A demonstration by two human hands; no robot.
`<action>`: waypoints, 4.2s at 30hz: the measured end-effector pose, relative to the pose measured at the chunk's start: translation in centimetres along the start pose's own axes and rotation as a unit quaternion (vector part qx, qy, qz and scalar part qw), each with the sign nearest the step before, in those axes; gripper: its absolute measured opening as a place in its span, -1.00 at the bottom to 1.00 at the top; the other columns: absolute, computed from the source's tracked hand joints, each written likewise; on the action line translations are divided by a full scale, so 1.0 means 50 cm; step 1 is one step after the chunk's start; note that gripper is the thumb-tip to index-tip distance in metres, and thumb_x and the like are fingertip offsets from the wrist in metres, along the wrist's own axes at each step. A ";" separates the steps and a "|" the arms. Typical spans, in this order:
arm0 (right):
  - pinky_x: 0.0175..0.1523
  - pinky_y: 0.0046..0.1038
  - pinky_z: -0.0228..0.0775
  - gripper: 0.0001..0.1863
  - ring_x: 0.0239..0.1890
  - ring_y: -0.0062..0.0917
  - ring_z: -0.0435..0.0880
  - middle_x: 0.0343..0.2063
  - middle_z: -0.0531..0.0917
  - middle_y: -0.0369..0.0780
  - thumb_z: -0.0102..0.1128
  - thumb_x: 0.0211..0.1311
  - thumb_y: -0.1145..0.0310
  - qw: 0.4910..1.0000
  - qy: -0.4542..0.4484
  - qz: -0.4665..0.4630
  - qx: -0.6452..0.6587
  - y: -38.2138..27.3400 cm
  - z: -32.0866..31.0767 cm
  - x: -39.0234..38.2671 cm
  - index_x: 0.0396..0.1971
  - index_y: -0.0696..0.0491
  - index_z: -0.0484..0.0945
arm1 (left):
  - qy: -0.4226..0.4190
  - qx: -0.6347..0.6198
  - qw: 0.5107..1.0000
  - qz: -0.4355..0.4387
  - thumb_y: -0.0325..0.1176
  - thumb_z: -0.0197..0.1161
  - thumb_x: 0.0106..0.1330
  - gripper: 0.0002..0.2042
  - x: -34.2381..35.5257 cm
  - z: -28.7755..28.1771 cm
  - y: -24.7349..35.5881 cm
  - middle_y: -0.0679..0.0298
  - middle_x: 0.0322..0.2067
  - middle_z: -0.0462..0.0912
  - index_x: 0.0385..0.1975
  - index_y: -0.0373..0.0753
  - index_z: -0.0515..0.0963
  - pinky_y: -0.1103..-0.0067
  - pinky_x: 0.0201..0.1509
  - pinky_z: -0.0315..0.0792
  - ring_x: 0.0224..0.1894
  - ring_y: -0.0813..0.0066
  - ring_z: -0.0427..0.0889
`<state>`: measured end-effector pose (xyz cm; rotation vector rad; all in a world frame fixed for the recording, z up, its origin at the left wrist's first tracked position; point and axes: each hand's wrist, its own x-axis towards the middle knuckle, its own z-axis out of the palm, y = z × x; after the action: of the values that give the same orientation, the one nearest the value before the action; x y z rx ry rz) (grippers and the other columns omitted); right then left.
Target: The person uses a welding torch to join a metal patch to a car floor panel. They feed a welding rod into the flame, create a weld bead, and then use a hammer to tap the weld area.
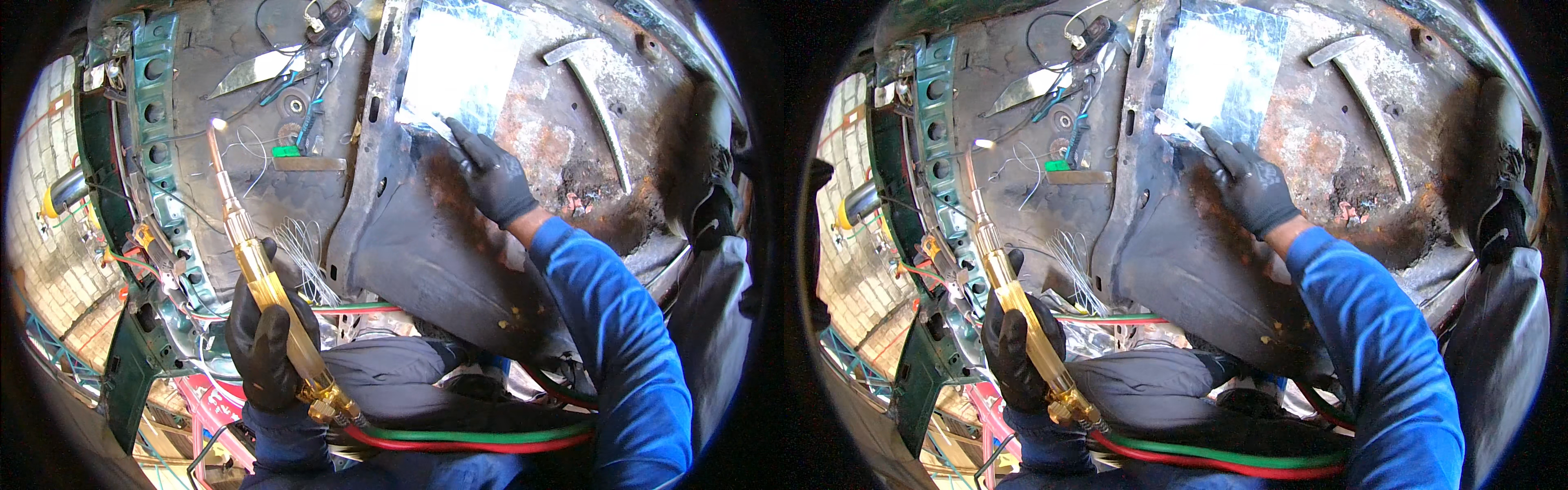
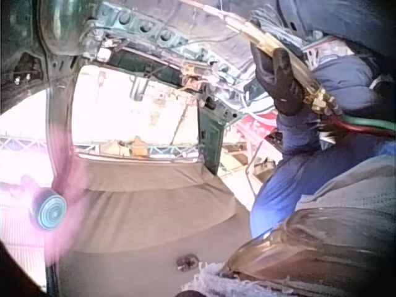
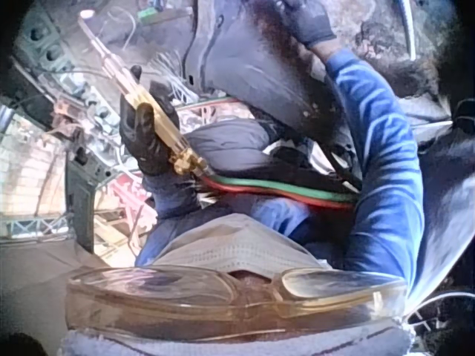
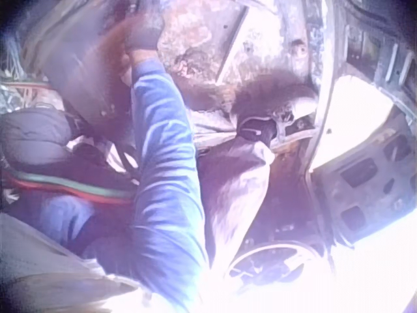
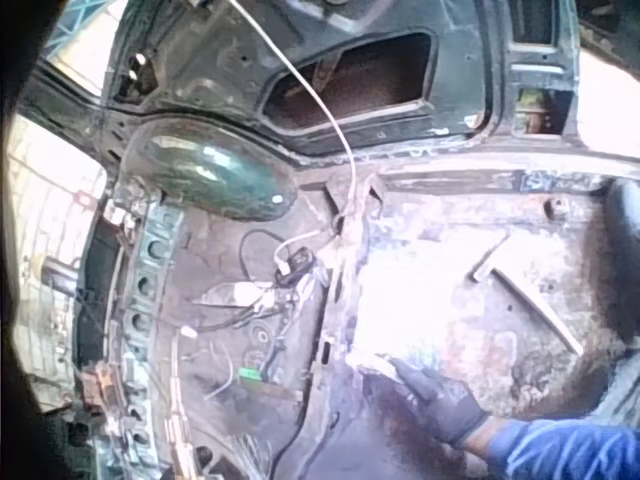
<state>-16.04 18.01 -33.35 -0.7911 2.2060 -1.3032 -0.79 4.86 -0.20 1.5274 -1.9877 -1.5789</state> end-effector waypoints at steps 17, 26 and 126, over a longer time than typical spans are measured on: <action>0.01 -0.04 0.66 -0.43 -0.06 0.00 0.79 0.05 0.73 0.00 0.01 0.56 0.33 0.999 -0.029 0.007 -0.045 0.012 0.001 0.002 0.52 -0.27 0.37 | -0.007 0.011 1.000 -0.002 -0.04 0.50 0.31 -0.12 0.008 0.016 0.007 0.29 -0.43 0.58 0.47 -0.51 0.28 0.65 -0.45 0.40 -0.50 0.60 0.54; 0.00 -0.08 0.67 -0.39 -0.06 -0.05 0.79 0.08 0.70 0.00 -0.06 0.54 0.43 0.980 -0.118 -0.005 -0.158 0.038 0.005 0.031 0.53 -0.29 0.35 | -0.031 0.031 0.999 -0.001 0.01 0.51 0.31 -0.09 0.014 0.016 0.002 0.29 -0.42 0.58 0.48 -0.49 0.28 0.63 -0.43 0.42 -0.48 0.57 0.55; -0.04 -0.06 0.56 -0.46 -0.23 0.02 0.81 -0.42 0.71 0.23 0.09 0.56 0.10 0.833 0.115 0.432 0.328 -0.358 0.097 0.012 -0.18 0.42 0.62 | -0.124 0.088 0.988 -0.007 0.07 0.56 0.18 0.01 0.002 -0.096 0.061 0.22 -0.53 0.61 0.45 -0.60 0.29 0.57 -0.48 0.42 -0.56 0.46 0.60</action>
<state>-9.01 7.65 -19.65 0.5976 1.6785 -1.4981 0.54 1.53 4.22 1.4664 -2.3105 -1.7128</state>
